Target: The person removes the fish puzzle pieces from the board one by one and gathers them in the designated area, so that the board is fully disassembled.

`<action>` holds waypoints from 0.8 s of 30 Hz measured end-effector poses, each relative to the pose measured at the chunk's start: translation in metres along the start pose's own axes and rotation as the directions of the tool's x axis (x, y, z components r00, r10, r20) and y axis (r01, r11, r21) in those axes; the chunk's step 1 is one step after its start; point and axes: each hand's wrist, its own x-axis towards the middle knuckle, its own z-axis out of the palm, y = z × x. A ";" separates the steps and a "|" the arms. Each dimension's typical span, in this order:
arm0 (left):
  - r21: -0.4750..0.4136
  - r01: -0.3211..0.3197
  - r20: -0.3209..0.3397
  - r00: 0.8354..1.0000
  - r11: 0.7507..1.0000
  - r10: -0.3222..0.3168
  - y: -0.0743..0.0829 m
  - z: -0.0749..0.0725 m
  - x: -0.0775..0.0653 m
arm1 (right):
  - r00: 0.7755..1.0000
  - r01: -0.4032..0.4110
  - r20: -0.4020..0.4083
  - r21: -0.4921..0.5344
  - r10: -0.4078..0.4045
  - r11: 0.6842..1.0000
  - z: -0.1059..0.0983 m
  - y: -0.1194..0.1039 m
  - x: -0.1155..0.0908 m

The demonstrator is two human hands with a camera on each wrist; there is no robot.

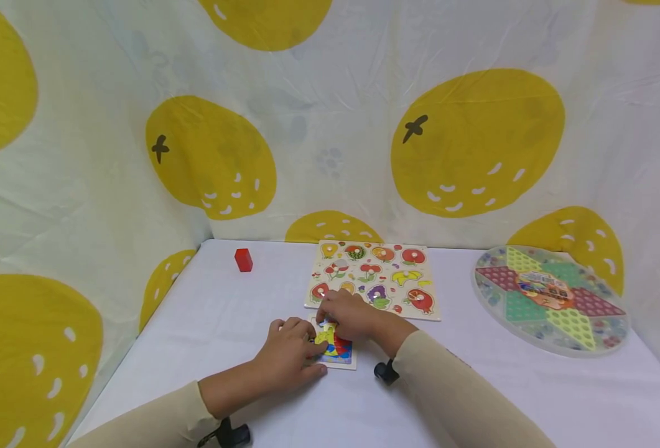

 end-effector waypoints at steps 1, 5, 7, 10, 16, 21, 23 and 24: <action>0.000 0.000 0.003 1.000 1.000 0.000 0.000 0.000 0.000 | 1.000 0.001 -0.002 0.001 -0.001 1.000 0.000 0.000 0.000; 0.003 -0.003 0.012 1.000 1.000 0.003 0.000 0.000 0.001 | 1.000 0.007 -0.004 -0.023 -0.008 1.000 -0.001 0.000 -0.002; 0.003 -0.004 0.011 1.000 1.000 0.004 0.001 -0.001 0.002 | 1.000 0.015 -0.005 -0.037 -0.015 0.999 -0.002 0.001 -0.002; -0.003 0.000 0.008 1.000 1.000 0.000 0.001 -0.001 0.002 | 0.999 0.031 -0.007 -0.048 -0.032 0.998 -0.004 0.001 -0.004; -0.015 0.003 0.001 1.000 1.000 -0.003 0.000 0.000 0.002 | 0.999 0.039 -0.036 0.047 -0.037 0.998 -0.008 0.003 -0.005; -0.023 0.002 0.001 1.000 1.000 -0.002 0.000 0.000 0.002 | 0.999 -0.012 -0.046 0.118 0.018 0.993 -0.008 0.003 -0.004; -0.033 0.004 0.002 1.000 0.999 -0.004 0.000 -0.001 0.002 | 0.998 -0.009 -0.053 0.139 0.017 0.990 -0.009 0.003 -0.005; -0.041 0.006 0.004 1.000 0.999 -0.006 0.000 -0.002 0.002 | 0.998 -0.004 -0.057 0.147 0.012 0.989 -0.010 0.004 -0.005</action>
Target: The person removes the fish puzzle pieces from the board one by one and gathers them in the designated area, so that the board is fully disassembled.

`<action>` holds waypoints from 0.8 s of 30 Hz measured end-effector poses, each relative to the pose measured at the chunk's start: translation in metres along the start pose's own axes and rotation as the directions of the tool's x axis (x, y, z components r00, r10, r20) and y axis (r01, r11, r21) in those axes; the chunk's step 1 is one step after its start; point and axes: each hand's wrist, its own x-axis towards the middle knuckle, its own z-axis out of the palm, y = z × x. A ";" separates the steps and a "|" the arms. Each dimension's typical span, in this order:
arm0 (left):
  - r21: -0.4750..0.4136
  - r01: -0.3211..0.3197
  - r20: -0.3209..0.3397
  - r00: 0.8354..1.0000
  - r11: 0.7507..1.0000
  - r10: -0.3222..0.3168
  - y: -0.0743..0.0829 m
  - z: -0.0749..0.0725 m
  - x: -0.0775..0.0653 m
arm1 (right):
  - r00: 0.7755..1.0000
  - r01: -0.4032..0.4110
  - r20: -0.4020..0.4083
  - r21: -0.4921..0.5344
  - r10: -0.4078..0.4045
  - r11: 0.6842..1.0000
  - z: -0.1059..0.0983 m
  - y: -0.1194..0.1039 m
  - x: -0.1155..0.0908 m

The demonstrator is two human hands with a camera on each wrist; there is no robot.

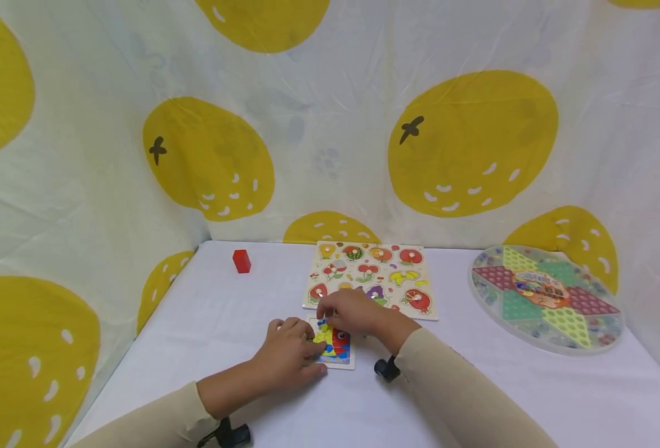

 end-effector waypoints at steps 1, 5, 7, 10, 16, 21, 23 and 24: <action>-0.008 0.002 0.001 1.000 1.000 -0.002 0.000 -0.001 0.001 | 1.000 0.004 -0.002 0.010 -0.004 1.000 -0.001 0.001 -0.001; -0.031 0.012 0.001 1.000 0.999 -0.012 0.000 -0.003 0.003 | 1.000 -0.006 0.000 0.032 0.006 0.999 -0.007 0.006 -0.006; -0.033 0.016 -0.006 1.000 0.999 -0.016 0.000 -0.003 0.004 | 1.000 -0.019 0.006 0.045 0.019 0.999 -0.011 0.008 -0.009; -0.036 0.017 -0.023 1.000 0.999 -0.018 0.001 -0.003 0.006 | 0.999 -0.036 0.014 0.065 0.036 0.997 -0.017 0.012 -0.016; -0.053 0.017 -0.044 0.999 0.998 -0.019 0.002 -0.004 0.007 | 0.998 -0.049 0.030 0.052 0.047 0.997 -0.030 0.021 -0.032; -0.053 0.013 -0.046 0.999 0.999 -0.016 0.006 -0.004 0.010 | 0.990 -0.129 0.063 0.080 0.124 0.988 -0.040 0.031 -0.049; -0.050 0.015 -0.044 0.999 0.999 -0.017 0.008 -0.004 0.011 | 0.985 -0.160 0.075 0.080 0.154 0.984 -0.043 0.035 -0.055; -0.049 0.014 -0.044 0.999 0.999 -0.017 0.009 -0.004 0.011 | 0.982 -0.175 0.080 0.074 0.169 0.982 -0.044 0.038 -0.058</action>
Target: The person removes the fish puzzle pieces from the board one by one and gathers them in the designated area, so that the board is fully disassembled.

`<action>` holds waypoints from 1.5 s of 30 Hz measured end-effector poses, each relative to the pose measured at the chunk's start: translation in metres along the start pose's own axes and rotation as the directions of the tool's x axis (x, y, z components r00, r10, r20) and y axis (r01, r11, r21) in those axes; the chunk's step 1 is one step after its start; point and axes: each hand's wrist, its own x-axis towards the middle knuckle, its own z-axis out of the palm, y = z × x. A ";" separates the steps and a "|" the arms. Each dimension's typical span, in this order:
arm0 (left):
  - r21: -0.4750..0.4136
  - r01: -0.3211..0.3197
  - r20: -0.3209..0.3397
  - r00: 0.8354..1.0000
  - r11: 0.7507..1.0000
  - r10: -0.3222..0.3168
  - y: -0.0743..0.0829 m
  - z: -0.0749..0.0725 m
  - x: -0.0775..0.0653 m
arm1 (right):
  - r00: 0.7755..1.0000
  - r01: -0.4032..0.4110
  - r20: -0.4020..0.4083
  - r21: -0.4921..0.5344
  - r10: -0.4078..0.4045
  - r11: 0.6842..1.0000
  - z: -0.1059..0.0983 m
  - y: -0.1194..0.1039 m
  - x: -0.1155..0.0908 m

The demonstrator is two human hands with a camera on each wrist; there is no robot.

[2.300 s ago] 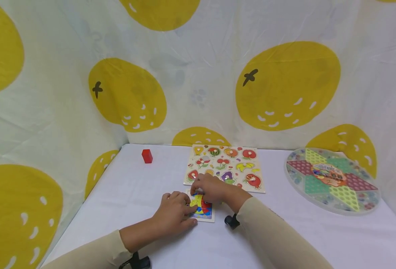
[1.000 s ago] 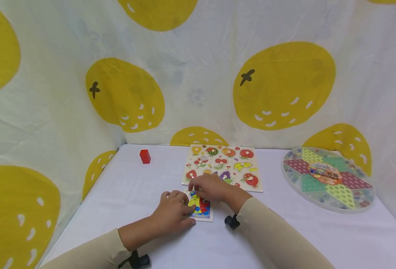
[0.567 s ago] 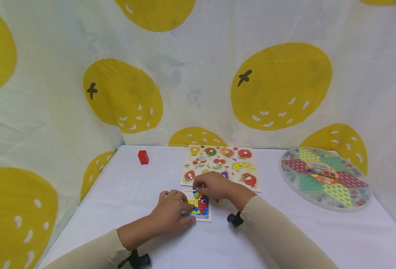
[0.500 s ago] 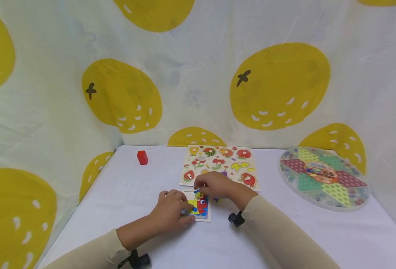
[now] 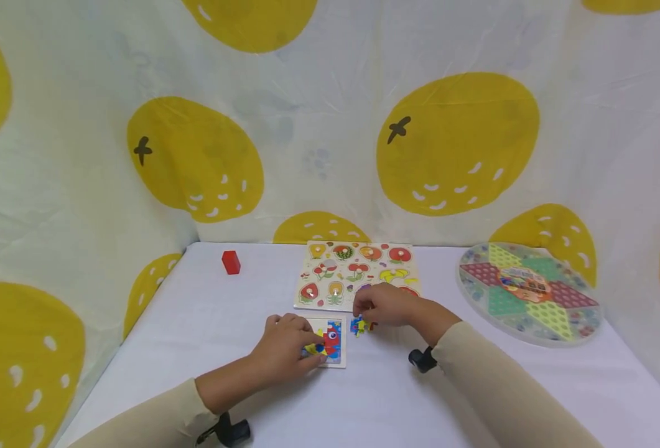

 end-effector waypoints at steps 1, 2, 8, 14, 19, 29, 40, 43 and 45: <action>0.003 0.000 0.001 1.000 1.000 0.000 0.001 0.000 0.000 | 1.000 -0.008 0.005 -0.005 0.008 1.000 -0.001 0.003 -0.002; 0.007 0.000 0.001 1.000 1.000 0.000 0.002 0.000 0.000 | 1.000 -0.017 0.008 -0.013 0.017 1.000 -0.001 0.005 -0.003; 0.019 -0.008 0.004 1.000 1.000 0.008 0.005 0.003 0.000 | 0.999 -0.038 0.022 -0.006 0.038 0.999 0.000 0.019 -0.008; 0.018 -0.023 0.003 1.000 1.000 0.023 0.007 0.006 0.003 | 0.998 -0.054 0.010 -0.022 0.055 0.998 0.001 0.024 -0.010; 0.040 -0.029 -0.004 1.000 0.999 0.030 0.007 0.007 0.005 | 0.999 -0.052 0.016 -0.037 0.052 0.998 0.001 0.023 -0.010; 0.040 -0.039 0.001 0.999 0.998 0.039 0.011 0.005 0.004 | 1.000 -0.001 0.000 -0.102 0.001 0.995 -0.003 0.009 -0.001; 0.056 -0.040 0.008 0.999 0.998 0.040 0.013 0.004 0.002 | 0.989 0.145 0.012 -0.087 -0.145 0.986 0.020 -0.014 0.026; 0.048 -0.047 0.006 0.999 0.998 0.047 0.013 0.004 0.002 | 0.990 0.141 0.018 -0.083 -0.140 0.986 0.025 -0.018 0.031; 0.049 -0.054 0.004 0.999 0.997 0.054 0.012 0.004 0.002 | 0.989 0.146 0.015 -0.093 -0.146 0.985 0.027 -0.019 0.033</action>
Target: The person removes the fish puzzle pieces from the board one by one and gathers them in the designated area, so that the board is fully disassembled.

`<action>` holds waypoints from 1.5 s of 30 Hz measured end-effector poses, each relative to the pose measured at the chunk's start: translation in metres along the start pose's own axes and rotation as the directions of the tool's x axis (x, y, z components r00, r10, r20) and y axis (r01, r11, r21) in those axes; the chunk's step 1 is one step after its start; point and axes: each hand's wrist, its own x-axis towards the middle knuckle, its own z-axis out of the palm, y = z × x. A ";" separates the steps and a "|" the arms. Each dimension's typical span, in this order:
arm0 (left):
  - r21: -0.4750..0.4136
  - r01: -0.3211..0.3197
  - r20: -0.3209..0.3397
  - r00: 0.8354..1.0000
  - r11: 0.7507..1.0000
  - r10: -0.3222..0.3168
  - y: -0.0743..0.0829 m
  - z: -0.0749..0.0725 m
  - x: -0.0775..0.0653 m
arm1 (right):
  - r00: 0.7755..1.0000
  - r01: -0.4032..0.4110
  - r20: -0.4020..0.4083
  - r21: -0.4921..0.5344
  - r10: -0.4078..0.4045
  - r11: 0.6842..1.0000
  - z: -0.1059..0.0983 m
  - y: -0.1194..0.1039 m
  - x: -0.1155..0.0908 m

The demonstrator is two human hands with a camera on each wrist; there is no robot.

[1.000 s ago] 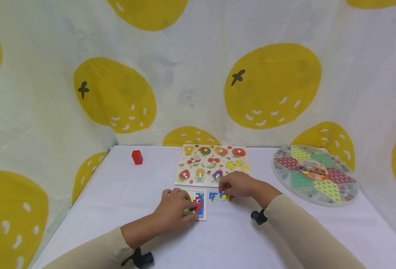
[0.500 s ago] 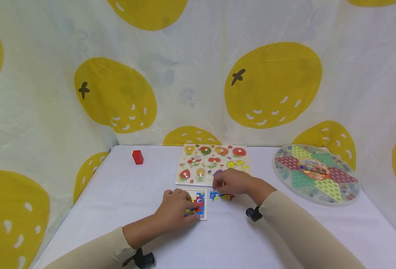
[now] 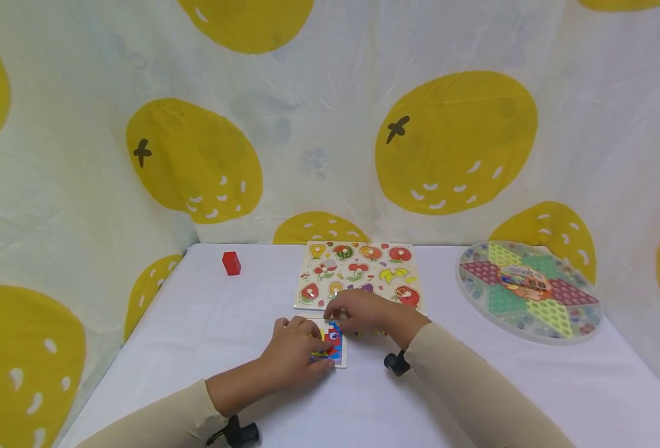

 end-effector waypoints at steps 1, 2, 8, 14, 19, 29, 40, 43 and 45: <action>0.001 -0.003 -0.001 1.000 1.000 0.003 0.000 0.000 0.000 | 1.000 0.005 0.000 -0.003 -0.005 1.000 0.001 0.000 0.001; 0.003 -0.006 -0.002 1.000 1.000 0.006 -0.001 0.001 0.000 | 1.000 0.009 -0.002 -0.005 -0.009 1.000 0.002 -0.001 0.001; 0.029 -0.017 -0.012 1.000 0.999 0.018 -0.003 0.003 0.002 | 1.000 0.025 -0.013 -0.018 -0.025 1.000 0.004 -0.002 0.002; 0.046 -0.008 -0.027 1.000 0.999 0.010 -0.004 0.006 0.003 | 0.999 0.035 -0.014 -0.046 -0.035 0.998 0.004 -0.002 0.004; 0.048 0.000 -0.042 0.999 0.999 0.002 -0.005 0.006 0.003 | 0.999 0.031 -0.008 -0.073 -0.031 0.997 0.002 -0.004 0.004; 0.030 0.000 -0.072 0.997 1.000 0.002 -0.005 0.007 0.002 | 1.000 -0.006 0.017 -0.027 0.007 1.000 -0.002 -0.009 0.004; -0.002 0.017 -0.071 0.997 1.000 -0.017 -0.005 0.007 0.003 | 0.998 -0.053 0.026 0.019 0.052 0.998 0.001 -0.009 0.006; 0.002 0.019 -0.066 0.998 1.000 -0.019 -0.005 0.008 0.004 | 0.998 -0.060 0.024 0.030 0.059 0.998 0.002 -0.010 0.007; 0.008 0.020 -0.062 0.998 1.000 -0.020 -0.005 0.008 0.004 | 0.998 -0.065 0.021 0.038 0.065 0.997 0.002 -0.010 0.007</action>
